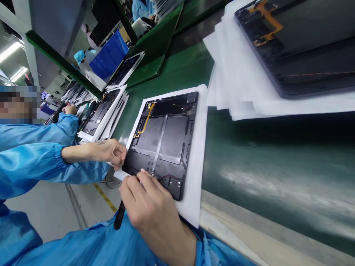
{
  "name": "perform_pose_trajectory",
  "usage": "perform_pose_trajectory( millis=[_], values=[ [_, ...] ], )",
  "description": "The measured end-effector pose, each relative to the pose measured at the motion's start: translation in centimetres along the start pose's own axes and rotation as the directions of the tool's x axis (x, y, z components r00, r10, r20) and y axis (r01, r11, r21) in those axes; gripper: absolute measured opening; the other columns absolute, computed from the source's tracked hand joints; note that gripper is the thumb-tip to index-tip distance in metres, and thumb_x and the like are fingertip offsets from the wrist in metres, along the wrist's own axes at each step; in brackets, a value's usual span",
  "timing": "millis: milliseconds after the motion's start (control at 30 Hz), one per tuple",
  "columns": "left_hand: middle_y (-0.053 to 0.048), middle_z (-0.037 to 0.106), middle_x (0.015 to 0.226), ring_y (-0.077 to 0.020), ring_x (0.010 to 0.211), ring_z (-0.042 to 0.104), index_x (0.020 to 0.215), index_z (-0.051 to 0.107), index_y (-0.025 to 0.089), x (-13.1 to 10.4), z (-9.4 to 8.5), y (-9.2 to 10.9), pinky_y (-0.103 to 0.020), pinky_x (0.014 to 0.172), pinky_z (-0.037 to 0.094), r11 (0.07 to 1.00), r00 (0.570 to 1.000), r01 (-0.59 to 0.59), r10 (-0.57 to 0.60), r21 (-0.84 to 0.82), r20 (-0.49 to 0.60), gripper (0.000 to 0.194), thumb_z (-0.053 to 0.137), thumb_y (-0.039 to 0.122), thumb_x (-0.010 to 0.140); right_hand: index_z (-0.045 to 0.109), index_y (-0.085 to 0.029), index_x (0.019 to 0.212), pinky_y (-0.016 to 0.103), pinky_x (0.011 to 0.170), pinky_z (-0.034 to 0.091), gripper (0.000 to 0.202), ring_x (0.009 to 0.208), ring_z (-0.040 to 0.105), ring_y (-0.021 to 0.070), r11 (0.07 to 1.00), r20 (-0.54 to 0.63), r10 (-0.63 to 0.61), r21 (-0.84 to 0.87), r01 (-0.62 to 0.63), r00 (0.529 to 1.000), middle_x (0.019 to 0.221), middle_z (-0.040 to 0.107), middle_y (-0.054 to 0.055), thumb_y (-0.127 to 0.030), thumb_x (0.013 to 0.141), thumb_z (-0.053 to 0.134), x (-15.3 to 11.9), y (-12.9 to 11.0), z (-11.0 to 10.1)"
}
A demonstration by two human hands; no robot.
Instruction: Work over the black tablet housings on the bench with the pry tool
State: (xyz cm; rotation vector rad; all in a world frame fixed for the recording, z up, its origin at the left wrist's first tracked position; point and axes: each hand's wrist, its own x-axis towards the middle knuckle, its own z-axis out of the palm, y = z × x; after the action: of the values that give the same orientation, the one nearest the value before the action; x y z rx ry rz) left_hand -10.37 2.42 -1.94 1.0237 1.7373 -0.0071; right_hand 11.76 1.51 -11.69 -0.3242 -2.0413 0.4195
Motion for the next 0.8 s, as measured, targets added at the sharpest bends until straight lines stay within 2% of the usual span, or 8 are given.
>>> perform_pose_trajectory(
  millis=[167, 333, 367, 433, 500, 600, 700, 800],
  values=[
    [0.000, 0.069, 0.057, -0.0086, 0.054, 0.054, 0.061, 0.061, 0.014, -0.2, -0.2, 0.2, -0.017, 0.051, 0.037, 0.999, 0.999, -0.036, 0.036, 0.022, 0.019, 0.007, 0.067, 0.017, 0.063, 0.070, -0.011, 0.093, 0.031, 0.078, 0.052, 0.018, 0.077, 0.060, 0.0180, 0.999, 0.001, 0.006, -0.040, -0.006, 1.000, 0.078, 0.067, 0.004, -0.009, 0.099, 0.053, 0.3, 0.0, -0.4],
    [-0.004, 0.070, 0.061, -0.0117, 0.057, 0.061, 0.070, 0.067, 0.013, -0.7, -0.9, 0.0, -0.021, 0.059, 0.047, 0.995, 0.994, -0.095, 0.095, -0.002, 0.057, 0.011, 0.070, 0.023, 0.070, 0.071, -0.012, 0.095, 0.030, 0.076, 0.052, 0.022, 0.081, 0.061, 0.0178, 0.997, -0.002, -0.003, -0.074, 0.003, 1.000, 0.079, 0.068, 0.005, -0.012, 0.102, 0.050, 0.4, 0.0, -0.4],
    [-0.004, 0.069, 0.060, -0.0120, 0.056, 0.061, 0.071, 0.067, 0.012, -0.6, -1.0, -0.3, -0.021, 0.059, 0.047, 0.993, 0.993, -0.115, 0.115, -0.012, 0.036, 0.013, 0.071, 0.025, 0.071, 0.071, -0.011, 0.096, 0.030, 0.076, 0.052, 0.022, 0.082, 0.061, 0.0182, 0.997, -0.002, -0.005, -0.076, 0.005, 1.000, 0.080, 0.068, 0.005, -0.013, 0.102, 0.049, 0.4, 0.0, -0.4],
    [-0.003, 0.067, 0.061, -0.0110, 0.057, 0.060, 0.074, 0.066, 0.012, -0.5, -1.0, -0.8, -0.021, 0.058, 0.047, 0.984, 0.983, -0.174, 0.171, -0.036, -0.070, 0.019, 0.071, 0.031, 0.075, 0.070, -0.011, 0.097, 0.030, 0.077, 0.051, 0.022, 0.083, 0.060, 0.0185, 0.997, 0.000, -0.009, -0.080, 0.009, 1.000, 0.080, 0.068, 0.006, -0.013, 0.102, 0.049, 0.3, 0.0, -0.4],
    [-0.004, 0.071, 0.077, -0.0106, 0.067, 0.063, 0.086, 0.065, 0.013, -0.4, -0.8, -1.3, -0.020, 0.064, 0.050, 0.967, 0.947, -0.249, 0.231, -0.055, -0.223, 0.023, 0.069, 0.035, 0.081, 0.070, -0.012, 0.098, 0.030, 0.078, 0.050, 0.022, 0.082, 0.060, 0.0185, 0.997, 0.017, -0.007, -0.080, 0.008, 1.000, 0.080, 0.067, 0.005, -0.014, 0.102, 0.049, 0.2, 0.0, -0.4],
    [-0.008, 0.068, 0.120, -0.0141, 0.098, 0.066, 0.111, 0.063, 0.017, -0.9, 0.0, -1.3, -0.024, 0.081, 0.055, 0.937, 0.878, -0.338, 0.280, -0.091, -0.389, 0.032, 0.069, 0.034, 0.085, 0.070, -0.013, 0.097, 0.030, 0.078, 0.049, 0.022, 0.083, 0.060, 0.0188, 0.997, 0.037, -0.004, -0.077, 0.007, 0.999, 0.080, 0.067, 0.005, -0.015, 0.103, 0.049, 0.1, 0.1, -0.4],
    [-0.012, 0.054, 0.146, -0.0221, 0.119, 0.062, 0.126, 0.060, 0.020, -1.5, 0.9, -0.9, -0.030, 0.089, 0.058, 0.905, 0.854, -0.381, 0.264, -0.192, -0.449, 0.042, 0.069, 0.030, 0.087, 0.069, -0.013, 0.095, 0.030, 0.074, 0.049, 0.021, 0.082, 0.061, 0.0190, 0.997, 0.032, -0.011, -0.081, 0.014, 0.999, 0.080, 0.067, 0.005, -0.015, 0.102, 0.049, 0.1, 0.1, -0.2],
    [-0.014, 0.045, 0.154, -0.0257, 0.127, 0.059, 0.136, 0.054, 0.021, -1.7, 1.3, -0.9, -0.034, 0.091, 0.058, 0.900, 0.855, -0.395, 0.287, -0.185, -0.431, 0.048, 0.065, 0.030, 0.091, 0.067, -0.014, 0.093, 0.030, 0.068, 0.050, 0.021, 0.079, 0.063, 0.0187, 0.998, 0.035, -0.003, -0.070, 0.006, 0.999, 0.080, 0.068, 0.006, -0.016, 0.103, 0.049, 0.2, 0.1, -0.1]
  ],
)
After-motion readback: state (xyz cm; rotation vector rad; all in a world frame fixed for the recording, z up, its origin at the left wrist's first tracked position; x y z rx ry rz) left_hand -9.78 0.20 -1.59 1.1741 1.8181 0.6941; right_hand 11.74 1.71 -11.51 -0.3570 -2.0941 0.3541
